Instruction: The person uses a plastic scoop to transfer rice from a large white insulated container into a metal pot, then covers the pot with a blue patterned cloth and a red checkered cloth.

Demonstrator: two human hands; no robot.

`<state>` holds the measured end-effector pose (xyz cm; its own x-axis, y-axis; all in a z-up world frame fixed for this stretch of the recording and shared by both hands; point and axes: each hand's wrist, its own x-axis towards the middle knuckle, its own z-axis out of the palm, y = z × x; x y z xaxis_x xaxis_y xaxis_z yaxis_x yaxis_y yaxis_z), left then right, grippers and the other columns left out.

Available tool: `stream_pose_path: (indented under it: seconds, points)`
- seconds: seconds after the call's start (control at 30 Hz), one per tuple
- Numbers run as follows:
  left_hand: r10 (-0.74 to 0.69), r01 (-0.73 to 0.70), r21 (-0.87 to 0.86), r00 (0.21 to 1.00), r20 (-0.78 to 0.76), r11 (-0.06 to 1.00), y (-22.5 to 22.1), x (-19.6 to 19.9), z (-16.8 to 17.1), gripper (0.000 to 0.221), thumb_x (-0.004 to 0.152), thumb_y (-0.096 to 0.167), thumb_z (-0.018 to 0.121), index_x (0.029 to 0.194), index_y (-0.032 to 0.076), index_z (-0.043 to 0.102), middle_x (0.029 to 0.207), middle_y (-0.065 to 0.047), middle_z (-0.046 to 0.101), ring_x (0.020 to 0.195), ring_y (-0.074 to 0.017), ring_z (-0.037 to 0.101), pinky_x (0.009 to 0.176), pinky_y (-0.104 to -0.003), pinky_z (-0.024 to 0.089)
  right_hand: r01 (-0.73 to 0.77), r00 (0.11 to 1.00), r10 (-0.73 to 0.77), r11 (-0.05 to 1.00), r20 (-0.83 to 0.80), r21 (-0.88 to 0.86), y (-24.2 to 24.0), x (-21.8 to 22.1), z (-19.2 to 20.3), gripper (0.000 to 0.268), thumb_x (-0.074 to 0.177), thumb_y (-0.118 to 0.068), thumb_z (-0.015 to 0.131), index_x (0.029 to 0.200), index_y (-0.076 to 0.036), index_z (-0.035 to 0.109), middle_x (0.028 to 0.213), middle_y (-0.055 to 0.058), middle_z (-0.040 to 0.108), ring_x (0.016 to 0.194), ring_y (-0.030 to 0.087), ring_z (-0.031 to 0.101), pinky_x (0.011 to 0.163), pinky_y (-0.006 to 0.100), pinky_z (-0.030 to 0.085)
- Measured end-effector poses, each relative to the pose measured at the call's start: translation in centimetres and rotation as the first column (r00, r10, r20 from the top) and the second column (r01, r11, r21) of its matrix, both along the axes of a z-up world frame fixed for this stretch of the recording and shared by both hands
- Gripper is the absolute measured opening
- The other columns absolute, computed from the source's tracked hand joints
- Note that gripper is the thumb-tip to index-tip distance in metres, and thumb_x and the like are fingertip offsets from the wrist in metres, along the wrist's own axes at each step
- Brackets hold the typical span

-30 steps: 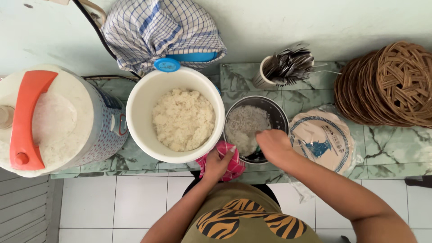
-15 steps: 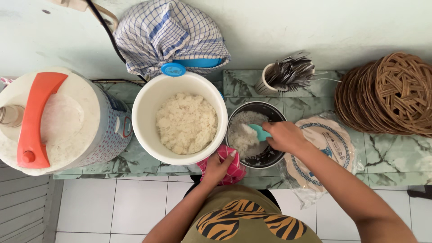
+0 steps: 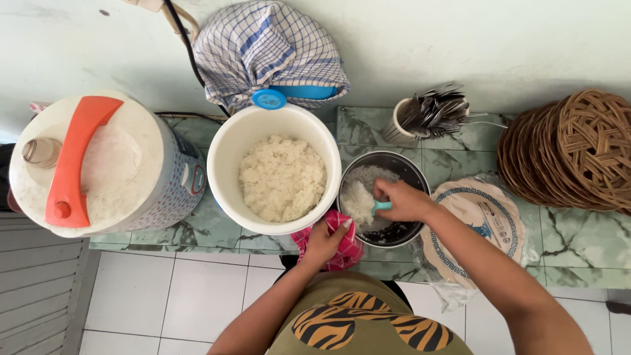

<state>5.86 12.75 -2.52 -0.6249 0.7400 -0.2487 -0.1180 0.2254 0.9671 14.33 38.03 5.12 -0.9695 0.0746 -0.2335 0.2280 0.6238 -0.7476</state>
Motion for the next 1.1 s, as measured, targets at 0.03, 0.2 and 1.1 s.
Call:
stream_pose_path:
  seconds: [0.03, 0.2, 1.1]
  points:
    - [0.000, 0.000, 0.014, 1.000, 0.001, 1.000, 0.0, 0.1, 0.0, 0.025, 0.095, 0.027, 0.072, 0.089, 0.003, 0.073, 0.076, -0.007, 0.074, 0.070, -0.0154, 0.068, 0.070, -0.034, 0.054, 0.007, 1.000, -0.007, 1.000, 0.018, 0.003, 0.0, 0.2, -0.1, 0.042, 0.069, -0.016, 0.084, 0.093, -0.005, 0.051, 0.079, 0.013, 0.068, 0.077, 0.033, 0.071, 0.068, 0.040, 0.054]
    - [0.014, -0.014, -0.010, 1.000, -0.026, 1.000, 0.0, 0.1, 0.1, 0.027, 0.094, 0.028, 0.075, 0.089, 0.002, 0.072, 0.076, -0.008, 0.074, 0.069, -0.0166, 0.067, 0.068, -0.034, 0.054, 0.036, 0.999, -0.036, 0.999, 0.037, -0.013, 0.2, 0.7, 0.2, 0.047, 0.067, -0.016, 0.085, 0.087, -0.006, 0.044, 0.071, 0.011, 0.055, 0.064, 0.031, 0.058, 0.062, 0.039, 0.048]
    - [-0.071, 0.032, 0.144, 0.960, 0.270, 0.989, -4.7, -0.3, 0.6, 0.025, 0.102, 0.026, 0.066, 0.099, 0.002, 0.071, 0.084, 0.000, 0.073, 0.074, -0.0054, 0.063, 0.069, -0.027, 0.054, 0.391, 0.920, -0.392, 0.920, -0.024, -0.032, 1.4, 6.9, 4.1, 0.048, 0.071, -0.019, 0.086, 0.082, -0.011, 0.040, 0.072, 0.001, 0.063, 0.067, 0.010, 0.057, 0.060, 0.029, 0.049]
